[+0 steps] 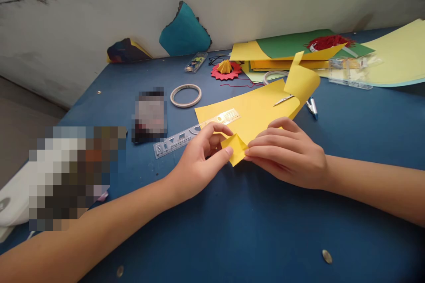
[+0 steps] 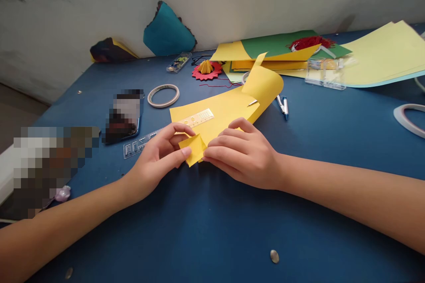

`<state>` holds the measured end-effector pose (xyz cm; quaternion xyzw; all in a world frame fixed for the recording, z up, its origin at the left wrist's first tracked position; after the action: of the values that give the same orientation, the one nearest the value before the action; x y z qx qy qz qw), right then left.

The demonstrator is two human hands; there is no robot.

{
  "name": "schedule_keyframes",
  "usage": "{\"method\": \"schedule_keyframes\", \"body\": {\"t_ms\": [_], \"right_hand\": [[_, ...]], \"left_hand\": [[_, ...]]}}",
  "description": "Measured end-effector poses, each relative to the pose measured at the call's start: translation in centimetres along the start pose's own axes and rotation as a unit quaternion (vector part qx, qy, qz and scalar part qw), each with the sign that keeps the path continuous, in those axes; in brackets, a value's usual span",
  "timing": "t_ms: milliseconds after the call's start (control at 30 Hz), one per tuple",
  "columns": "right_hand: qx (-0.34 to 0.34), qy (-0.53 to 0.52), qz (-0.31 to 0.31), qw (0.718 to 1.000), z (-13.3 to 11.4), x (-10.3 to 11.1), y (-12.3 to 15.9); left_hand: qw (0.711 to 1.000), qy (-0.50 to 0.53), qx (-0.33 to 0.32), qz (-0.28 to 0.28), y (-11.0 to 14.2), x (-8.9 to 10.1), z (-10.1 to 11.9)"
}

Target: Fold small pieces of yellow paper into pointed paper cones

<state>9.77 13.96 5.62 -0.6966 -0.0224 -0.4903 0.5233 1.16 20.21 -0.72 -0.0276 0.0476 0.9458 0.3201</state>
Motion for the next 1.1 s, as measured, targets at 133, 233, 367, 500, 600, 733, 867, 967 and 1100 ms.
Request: {"method": "schedule_keyframes", "body": {"t_ms": [133, 233, 367, 500, 600, 733, 867, 967, 1100], "right_hand": [[0.002, 0.008, 0.004, 1.000, -0.02, 0.12, 0.10], [0.008, 0.004, 0.000, 1.000, -0.06, -0.04, 0.17], [0.011, 0.008, 0.003, 1.000, -0.09, -0.05, 0.23], [0.005, 0.007, 0.004, 1.000, -0.18, 0.11, 0.15], [0.003, 0.007, -0.001, 1.000, -0.26, 0.10, 0.05], [0.006, 0.012, -0.004, 1.000, -0.30, 0.04, 0.02], [-0.007, 0.009, 0.007, 1.000, -0.13, 0.16, -0.03], [-0.023, -0.001, 0.019, 1.000, 0.08, 0.35, -0.13], [-0.042, -0.034, 0.032, 0.998, 0.54, 0.57, -0.17]], "left_hand": [[0.999, -0.028, 0.016, -0.011, -0.16, -0.17, -0.29], [0.993, -0.108, 0.032, -0.025, -0.20, -0.37, -0.59], [0.986, -0.160, 0.028, -0.029, -0.22, -0.46, -0.41], [0.984, -0.177, 0.022, -0.031, -0.31, -0.57, -0.31], [0.980, -0.196, 0.013, -0.028, -0.34, -0.55, -0.16], [0.978, -0.205, 0.002, -0.032, -0.28, -0.68, 0.02], [0.980, -0.198, -0.006, -0.031, -0.24, -0.69, 0.13], [0.981, -0.192, -0.005, -0.031, -0.21, -0.68, 0.12], [0.983, -0.181, 0.009, -0.037, -0.15, -0.70, -0.01]]}}
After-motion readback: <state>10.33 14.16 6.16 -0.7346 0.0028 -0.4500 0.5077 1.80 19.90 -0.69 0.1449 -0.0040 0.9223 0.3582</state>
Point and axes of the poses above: each hand's wrist, its own y-axis away from the middle knuckle, its own x-axis out of the back of the hand, z = x × y, the point moved 10 cm from there along -y, towards the middle knuckle, and after that the axes turned 8 degrees about y, right-handed, at the moved point
